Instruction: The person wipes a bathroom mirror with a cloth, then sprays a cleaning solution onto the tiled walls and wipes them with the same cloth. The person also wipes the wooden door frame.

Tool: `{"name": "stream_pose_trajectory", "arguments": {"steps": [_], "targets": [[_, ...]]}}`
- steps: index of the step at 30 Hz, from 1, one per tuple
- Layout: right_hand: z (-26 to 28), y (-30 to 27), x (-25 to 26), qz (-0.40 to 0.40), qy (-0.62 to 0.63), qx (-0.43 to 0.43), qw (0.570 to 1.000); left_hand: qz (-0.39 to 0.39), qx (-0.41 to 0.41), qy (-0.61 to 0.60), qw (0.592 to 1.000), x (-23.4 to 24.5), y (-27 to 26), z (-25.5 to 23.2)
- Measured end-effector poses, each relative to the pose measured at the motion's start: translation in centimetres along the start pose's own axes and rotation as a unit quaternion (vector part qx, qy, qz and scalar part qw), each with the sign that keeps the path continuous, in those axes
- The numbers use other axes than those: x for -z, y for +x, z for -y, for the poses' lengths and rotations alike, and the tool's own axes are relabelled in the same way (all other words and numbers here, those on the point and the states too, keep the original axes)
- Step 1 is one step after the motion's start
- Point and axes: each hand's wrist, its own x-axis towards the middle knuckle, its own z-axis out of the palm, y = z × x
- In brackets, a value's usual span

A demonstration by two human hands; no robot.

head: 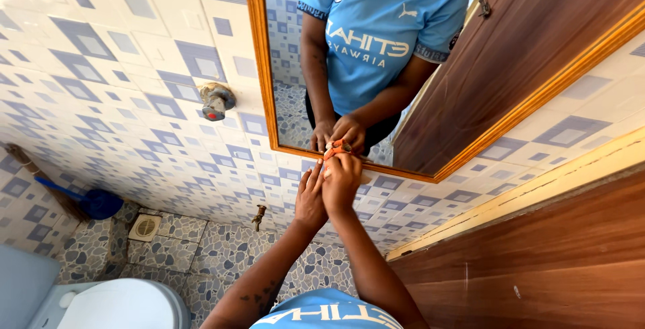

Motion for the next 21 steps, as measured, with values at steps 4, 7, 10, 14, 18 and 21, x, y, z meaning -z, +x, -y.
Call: {"name": "stream_pose_trajectory", "arguments": {"steps": [4,7,10,14,18,21], "targets": [[-3.4,1.8,4.7,0.084,0.231,-0.008,0.969,0.047,0.037,-0.012,0.998,0.7,0.3,-0.7],[-7.2,1.8,10.0,-0.043,0.372,-0.229,0.899,0.031,0.031,0.008,0.999,1.6,0.7,-1.5],[-9.9,2.7,11.6,-0.265,0.326,-0.219,0.881,0.057,0.034,0.027,0.997,2.2,1.1,-1.6],[-10.1,5.4,8.4,-0.363,0.197,-0.087,0.907,0.052,0.027,-0.011,0.998,2.5,1.1,-1.6],[-7.3,6.0,3.1,-0.292,0.186,0.069,0.935,0.046,0.017,-0.03,0.998,2.2,1.0,-1.0],[-4.4,3.2,-0.6,-0.129,0.002,0.146,0.981,0.05,0.031,-0.036,0.998,1.3,0.6,-0.8]]}}
